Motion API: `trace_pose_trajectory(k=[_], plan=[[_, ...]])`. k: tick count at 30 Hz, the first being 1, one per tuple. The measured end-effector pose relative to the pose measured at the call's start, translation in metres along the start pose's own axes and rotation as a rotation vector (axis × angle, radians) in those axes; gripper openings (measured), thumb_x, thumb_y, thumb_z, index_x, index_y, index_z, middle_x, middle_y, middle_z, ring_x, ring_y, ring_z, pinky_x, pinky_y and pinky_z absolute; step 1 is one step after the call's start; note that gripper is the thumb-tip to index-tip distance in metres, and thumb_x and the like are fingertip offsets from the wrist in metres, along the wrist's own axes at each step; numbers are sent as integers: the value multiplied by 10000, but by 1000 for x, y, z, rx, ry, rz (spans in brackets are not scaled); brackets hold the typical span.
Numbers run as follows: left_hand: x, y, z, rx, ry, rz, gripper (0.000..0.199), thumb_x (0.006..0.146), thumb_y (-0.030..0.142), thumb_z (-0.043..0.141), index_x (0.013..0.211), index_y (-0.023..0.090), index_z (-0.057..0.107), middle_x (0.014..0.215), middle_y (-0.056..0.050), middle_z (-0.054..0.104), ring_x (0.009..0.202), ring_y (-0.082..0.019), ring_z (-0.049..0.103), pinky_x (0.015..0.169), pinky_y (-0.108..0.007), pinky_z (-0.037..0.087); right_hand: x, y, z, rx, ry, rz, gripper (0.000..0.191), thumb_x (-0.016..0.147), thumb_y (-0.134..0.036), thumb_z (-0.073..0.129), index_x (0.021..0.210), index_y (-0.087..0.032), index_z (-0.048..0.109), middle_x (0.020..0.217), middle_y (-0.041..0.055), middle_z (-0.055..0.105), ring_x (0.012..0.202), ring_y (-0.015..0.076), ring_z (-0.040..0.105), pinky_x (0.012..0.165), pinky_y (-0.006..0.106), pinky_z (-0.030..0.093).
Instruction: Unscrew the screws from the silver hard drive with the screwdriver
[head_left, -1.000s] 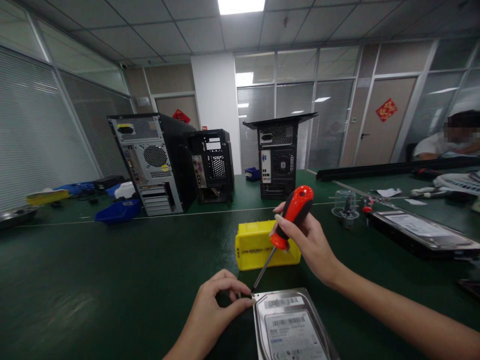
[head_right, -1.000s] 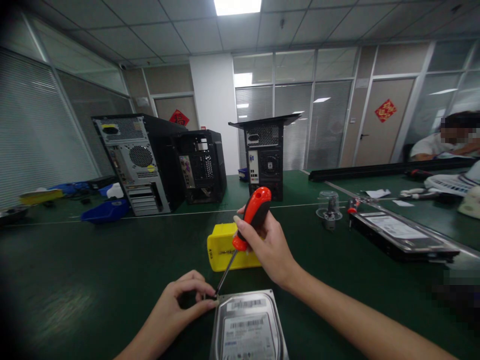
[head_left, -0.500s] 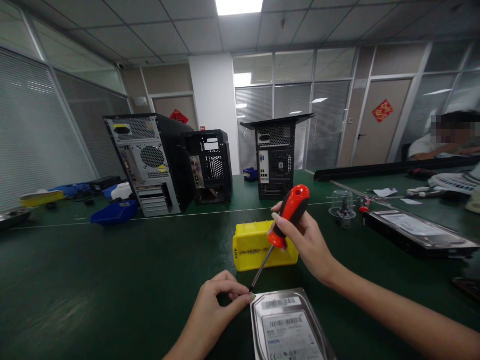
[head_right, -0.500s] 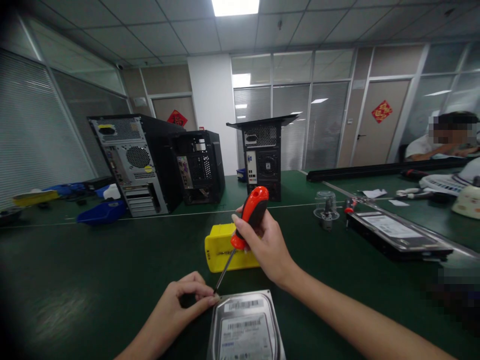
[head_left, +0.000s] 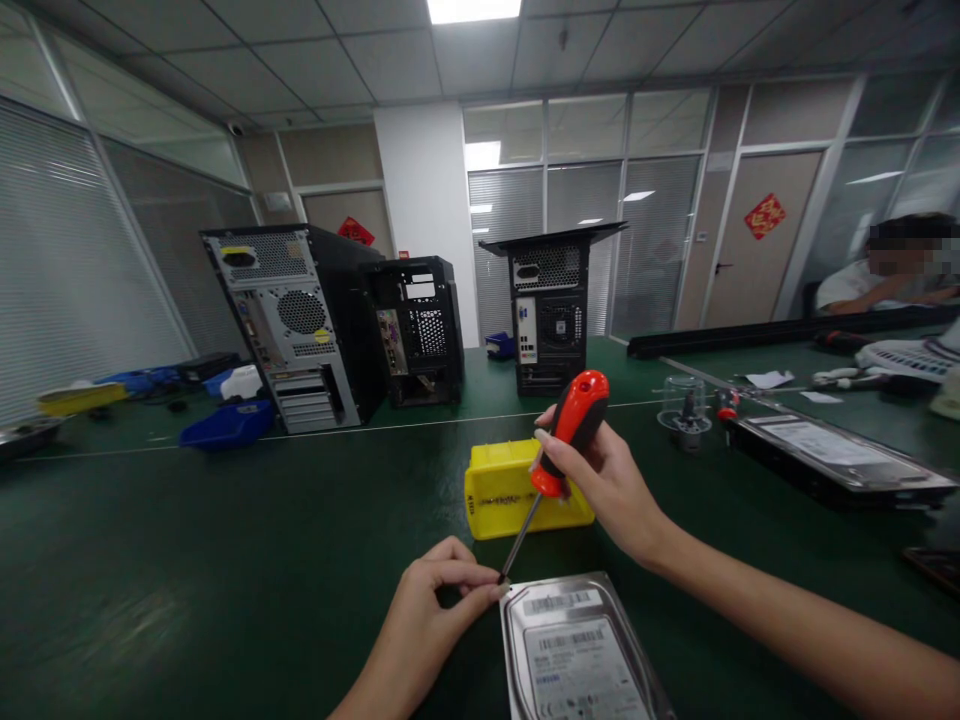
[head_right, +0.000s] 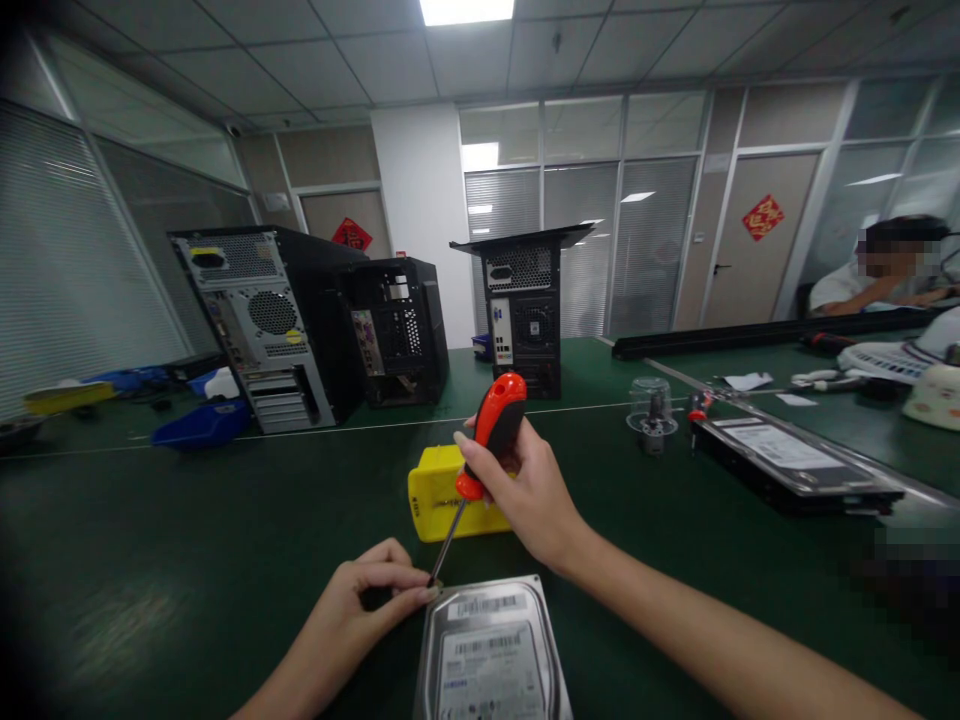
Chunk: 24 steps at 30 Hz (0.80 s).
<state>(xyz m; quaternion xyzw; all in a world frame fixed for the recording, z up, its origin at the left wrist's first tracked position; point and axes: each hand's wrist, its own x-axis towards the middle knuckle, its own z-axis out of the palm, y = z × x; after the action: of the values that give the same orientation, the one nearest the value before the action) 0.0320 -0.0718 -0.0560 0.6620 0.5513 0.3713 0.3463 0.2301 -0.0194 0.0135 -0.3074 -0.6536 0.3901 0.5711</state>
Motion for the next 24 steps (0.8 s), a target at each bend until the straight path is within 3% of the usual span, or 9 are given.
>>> trace_pose_trajectory(k=[17,24], plan=[[-3,4,-10,32,-177,-1,347,844,457,586,875,192,808,833,-44,541,819,-218,532,747,-323,385,2,-3,-2,-23,-6,-47,350,795,-466,668,988,-177,621,822,39,670,747,182,654,682,309,553],[-3,3,-11,60,-168,20,367,858,451,560,879,176,803,849,-57,548,841,-231,541,769,-340,395,0,0,-2,-38,-12,-50,361,795,-478,674,991,-178,627,809,32,656,720,177,637,663,311,538]])
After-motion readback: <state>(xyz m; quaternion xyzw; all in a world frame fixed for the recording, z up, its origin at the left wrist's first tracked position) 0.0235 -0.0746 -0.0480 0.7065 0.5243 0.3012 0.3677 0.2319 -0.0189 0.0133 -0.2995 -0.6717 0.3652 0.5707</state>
